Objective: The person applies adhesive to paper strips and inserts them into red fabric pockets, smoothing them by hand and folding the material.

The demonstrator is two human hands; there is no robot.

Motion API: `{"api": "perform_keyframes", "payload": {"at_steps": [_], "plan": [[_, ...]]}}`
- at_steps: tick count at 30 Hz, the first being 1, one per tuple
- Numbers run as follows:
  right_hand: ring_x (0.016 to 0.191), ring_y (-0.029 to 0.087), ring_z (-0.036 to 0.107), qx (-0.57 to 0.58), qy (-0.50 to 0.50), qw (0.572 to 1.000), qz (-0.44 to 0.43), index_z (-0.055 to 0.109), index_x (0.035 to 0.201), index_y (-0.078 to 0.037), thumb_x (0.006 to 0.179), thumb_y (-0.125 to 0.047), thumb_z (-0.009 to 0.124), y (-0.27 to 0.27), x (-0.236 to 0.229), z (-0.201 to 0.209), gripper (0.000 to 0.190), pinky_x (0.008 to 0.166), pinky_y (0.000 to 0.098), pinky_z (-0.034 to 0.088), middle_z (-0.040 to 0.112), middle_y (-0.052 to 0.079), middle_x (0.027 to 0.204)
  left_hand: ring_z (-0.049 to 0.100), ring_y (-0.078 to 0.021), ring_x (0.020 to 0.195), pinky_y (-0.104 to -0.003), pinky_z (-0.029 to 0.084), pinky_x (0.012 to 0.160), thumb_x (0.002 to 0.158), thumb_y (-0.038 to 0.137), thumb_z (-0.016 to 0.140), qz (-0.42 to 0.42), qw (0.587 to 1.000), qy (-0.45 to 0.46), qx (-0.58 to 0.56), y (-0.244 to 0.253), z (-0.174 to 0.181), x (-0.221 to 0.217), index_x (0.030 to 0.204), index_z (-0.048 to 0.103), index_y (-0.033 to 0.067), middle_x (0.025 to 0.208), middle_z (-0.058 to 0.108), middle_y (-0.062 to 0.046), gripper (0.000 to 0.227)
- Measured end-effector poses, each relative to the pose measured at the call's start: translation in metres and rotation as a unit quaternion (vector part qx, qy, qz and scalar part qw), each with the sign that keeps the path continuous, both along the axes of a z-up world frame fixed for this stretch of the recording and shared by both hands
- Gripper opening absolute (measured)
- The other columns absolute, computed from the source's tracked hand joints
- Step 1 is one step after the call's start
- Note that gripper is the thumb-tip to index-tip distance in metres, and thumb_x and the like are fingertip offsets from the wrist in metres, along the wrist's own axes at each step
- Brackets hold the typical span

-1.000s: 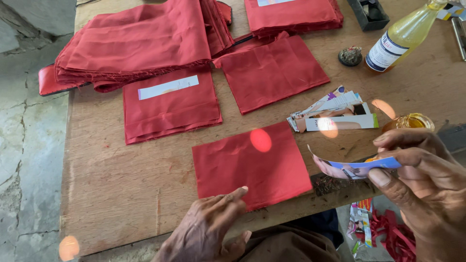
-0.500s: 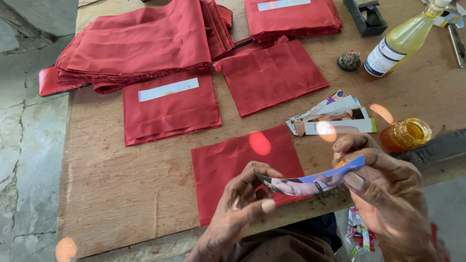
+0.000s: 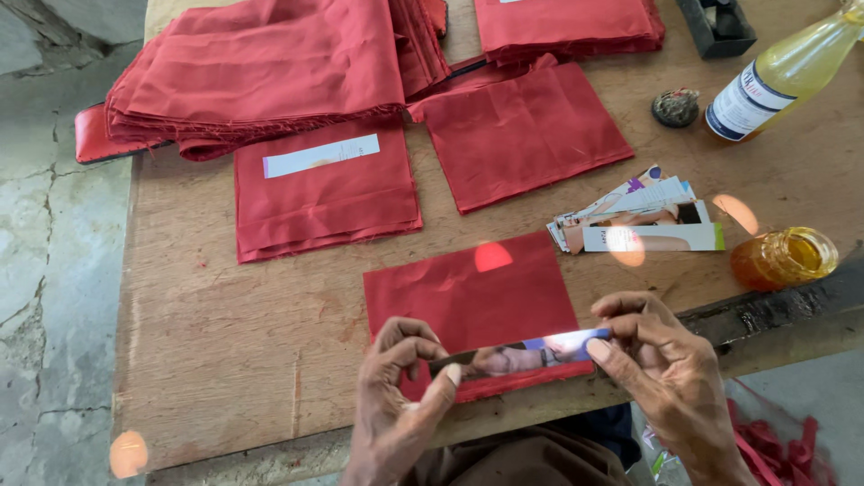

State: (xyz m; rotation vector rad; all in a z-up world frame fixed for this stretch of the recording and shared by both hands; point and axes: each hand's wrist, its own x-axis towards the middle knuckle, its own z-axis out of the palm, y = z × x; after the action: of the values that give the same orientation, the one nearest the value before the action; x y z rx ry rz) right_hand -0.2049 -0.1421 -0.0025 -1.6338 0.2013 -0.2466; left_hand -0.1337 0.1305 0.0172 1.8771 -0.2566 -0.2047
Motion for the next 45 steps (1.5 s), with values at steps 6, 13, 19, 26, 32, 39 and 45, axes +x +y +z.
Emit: {"api": "perform_keyframes", "payload": {"at_steps": [6, 13, 19, 26, 32, 39, 45], "plan": [[0.086, 0.008, 0.06, -0.172, -0.066, 0.983, 0.01, 0.071, 0.091, 0.002, 0.083, -0.007, 0.076, 0.005, 0.049, 0.026, 0.013, 0.071, 0.0221, 0.054, 0.064, 0.007, 0.117, 0.059, -0.0147, 0.101, -0.033, 0.049, 0.093, 0.078, 0.02, 0.075, -0.002, 0.994, -0.101, 0.036, 0.022, 0.013, 0.047, 0.077, 0.068, 0.0105, 0.099, 0.063, -0.002, 0.012], [0.061, 0.011, 0.053, -0.306, 0.066, 0.95, 0.005, 0.074, 0.085, -0.001, 0.077, -0.016, 0.081, 0.019, 0.096, 0.02, 0.018, 0.058, 0.0258, 0.05, 0.068, 0.002, 0.114, 0.055, -0.0172, 0.106, -0.04, 0.044, 0.1, 0.074, 0.018, 0.08, 0.032, 0.976, -0.114, 0.184, 0.015, 0.004, 0.083, 0.069, 0.071, 0.0087, 0.097, 0.063, -0.003, 0.014], [0.065, 0.016, 0.058, -0.352, 0.064, 0.934, 0.019, 0.074, 0.086, -0.001, 0.077, -0.016, 0.082, 0.02, 0.102, 0.003, 0.019, 0.061, 0.032, 0.051, 0.069, 0.005, 0.113, 0.053, -0.0202, 0.102, -0.038, 0.041, 0.096, 0.07, 0.019, 0.082, 0.057, 0.962, -0.129, 0.235, 0.007, -0.004, 0.08, 0.071, 0.073, 0.0093, 0.095, 0.061, 0.0, 0.013], [0.068, 0.018, 0.065, -0.35, 0.072, 0.934, 0.015, 0.071, 0.087, -0.002, 0.077, -0.015, 0.081, 0.02, 0.105, -0.003, 0.019, 0.062, 0.0339, 0.054, 0.068, 0.006, 0.115, 0.053, -0.0205, 0.104, -0.039, 0.038, 0.094, 0.07, 0.02, 0.083, 0.049, 0.959, -0.107, 0.257, 0.004, -0.007, 0.082, 0.072, 0.074, 0.0089, 0.094, 0.06, -0.001, 0.015], [0.101, 0.027, 0.068, -0.4, -0.001, 0.916, 0.017, 0.072, 0.084, -0.001, 0.076, -0.014, 0.082, 0.02, 0.106, -0.005, 0.018, 0.082, 0.0394, 0.054, 0.068, 0.01, 0.114, 0.054, -0.0205, 0.104, -0.038, 0.038, 0.095, 0.071, 0.018, 0.083, 0.047, 0.961, -0.116, 0.247, 0.004, -0.007, 0.082, 0.07, 0.074, 0.009, 0.094, 0.062, -0.001, 0.013], [0.104, 0.027, 0.067, -0.387, 0.047, 0.92, 0.021, 0.073, 0.084, -0.001, 0.076, -0.015, 0.082, 0.02, 0.107, -0.007, 0.019, 0.086, 0.0401, 0.053, 0.067, 0.01, 0.115, 0.054, -0.0202, 0.102, -0.038, 0.039, 0.094, 0.072, 0.018, 0.083, 0.047, 0.961, -0.115, 0.249, 0.004, -0.007, 0.081, 0.07, 0.073, 0.0085, 0.094, 0.062, -0.001, 0.014], [0.107, 0.028, 0.066, -0.39, 0.061, 0.918, 0.021, 0.074, 0.085, -0.001, 0.077, -0.015, 0.082, 0.022, 0.107, -0.005, 0.019, 0.088, 0.0414, 0.053, 0.067, 0.01, 0.116, 0.053, -0.0203, 0.102, -0.038, 0.039, 0.093, 0.072, 0.017, 0.083, 0.048, 0.959, -0.117, 0.253, 0.004, -0.008, 0.08, 0.07, 0.073, 0.0084, 0.094, 0.061, -0.001, 0.014]]}}
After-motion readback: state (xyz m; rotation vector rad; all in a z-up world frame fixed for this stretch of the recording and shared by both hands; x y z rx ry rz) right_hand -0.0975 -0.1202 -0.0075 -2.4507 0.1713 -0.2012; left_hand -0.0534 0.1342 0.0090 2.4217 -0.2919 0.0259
